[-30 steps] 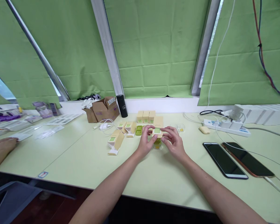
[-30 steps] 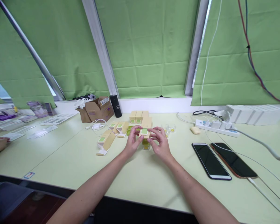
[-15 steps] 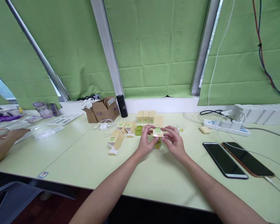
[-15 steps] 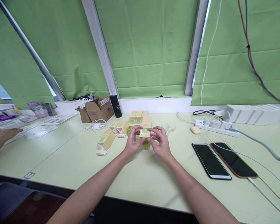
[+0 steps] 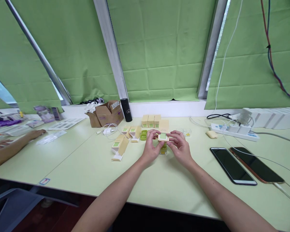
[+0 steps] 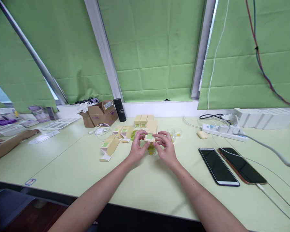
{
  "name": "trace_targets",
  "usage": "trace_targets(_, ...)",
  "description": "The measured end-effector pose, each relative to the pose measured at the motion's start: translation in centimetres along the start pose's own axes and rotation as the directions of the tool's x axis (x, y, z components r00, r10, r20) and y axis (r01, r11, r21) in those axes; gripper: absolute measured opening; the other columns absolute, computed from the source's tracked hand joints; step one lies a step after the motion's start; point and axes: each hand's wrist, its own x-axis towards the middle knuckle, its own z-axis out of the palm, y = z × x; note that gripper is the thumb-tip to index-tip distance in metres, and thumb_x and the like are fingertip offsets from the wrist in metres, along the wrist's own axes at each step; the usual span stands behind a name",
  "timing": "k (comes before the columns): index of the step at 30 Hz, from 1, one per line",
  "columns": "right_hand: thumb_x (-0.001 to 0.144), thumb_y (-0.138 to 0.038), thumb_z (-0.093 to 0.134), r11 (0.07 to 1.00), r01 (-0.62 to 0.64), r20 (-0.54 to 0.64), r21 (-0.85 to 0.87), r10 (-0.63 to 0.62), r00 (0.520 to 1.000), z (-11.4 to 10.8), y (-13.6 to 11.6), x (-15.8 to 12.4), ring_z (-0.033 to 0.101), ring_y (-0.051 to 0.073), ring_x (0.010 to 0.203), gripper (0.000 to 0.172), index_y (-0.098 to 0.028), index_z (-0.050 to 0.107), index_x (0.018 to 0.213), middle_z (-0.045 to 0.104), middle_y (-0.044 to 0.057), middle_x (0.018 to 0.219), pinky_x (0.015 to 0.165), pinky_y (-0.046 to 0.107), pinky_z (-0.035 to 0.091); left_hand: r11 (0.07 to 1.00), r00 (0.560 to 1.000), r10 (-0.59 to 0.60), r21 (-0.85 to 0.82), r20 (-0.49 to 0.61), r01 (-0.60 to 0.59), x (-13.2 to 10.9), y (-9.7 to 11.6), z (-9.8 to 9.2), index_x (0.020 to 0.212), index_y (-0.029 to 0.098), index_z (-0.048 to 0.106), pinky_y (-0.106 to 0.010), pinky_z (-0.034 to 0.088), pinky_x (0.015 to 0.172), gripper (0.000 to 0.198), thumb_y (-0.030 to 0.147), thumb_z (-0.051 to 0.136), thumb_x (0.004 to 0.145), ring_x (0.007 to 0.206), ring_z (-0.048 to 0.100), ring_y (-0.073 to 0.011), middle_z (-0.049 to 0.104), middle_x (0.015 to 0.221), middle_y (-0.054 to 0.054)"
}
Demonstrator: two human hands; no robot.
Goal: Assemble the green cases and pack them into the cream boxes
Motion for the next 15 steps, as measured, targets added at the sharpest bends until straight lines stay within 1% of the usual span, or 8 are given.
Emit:
trace_targets(6,0.091,-0.049,0.074,1.000,-0.004,-0.009,0.011,0.004,1.000,0.09,-0.08,0.00,0.072,0.019,0.094,0.032,-0.030,0.072,0.117,0.047,0.007,0.129,0.093,0.045,0.063,0.999,1.000,-0.003,0.033,-0.022,0.004,0.02,0.03,0.16,0.119,0.026,0.057,-0.039,0.048,0.100,0.030,0.030,0.070,0.091,0.113,0.056,-0.0220,0.051,0.126,-0.008)
trace_targets(10,0.092,-0.050,0.072,1.000,-0.002,-0.002,-0.009,0.002,1.000,0.01,0.08,0.01,0.070,0.019,0.099,0.033,-0.030,0.071,0.118,0.047,0.007,0.130,0.096,0.045,0.061,0.999,1.000,0.018,0.042,-0.024,-0.017,-0.05,0.06,0.18,0.117,0.026,0.056,-0.040,0.048,0.103,0.030,0.029,0.070,0.091,0.118,0.055,-0.0230,0.051,0.125,-0.008)
trace_targets(12,0.093,-0.050,0.070,1.000,-0.001,-0.006,-0.020,0.001,1.000,-0.01,0.20,0.05,0.069,0.020,0.102,0.032,-0.030,0.070,0.119,0.047,0.007,0.130,0.098,0.044,0.060,0.998,0.999,0.029,0.052,-0.014,-0.028,-0.16,0.14,0.12,0.117,0.026,0.056,-0.041,0.047,0.107,0.030,0.028,0.071,0.091,0.122,0.054,-0.0238,0.050,0.125,-0.008)
trace_targets(15,0.096,-0.051,0.064,1.000,-0.006,-0.002,-0.026,0.006,1.000,0.09,0.27,0.11,0.067,0.020,0.106,0.031,-0.030,0.066,0.118,0.047,0.008,0.134,0.097,0.043,0.060,0.993,0.999,0.031,0.114,0.022,-0.033,-0.39,0.38,0.01,0.117,0.026,0.056,-0.043,0.043,0.112,0.030,0.026,0.070,0.091,0.129,0.051,-0.0255,0.049,0.127,-0.008)
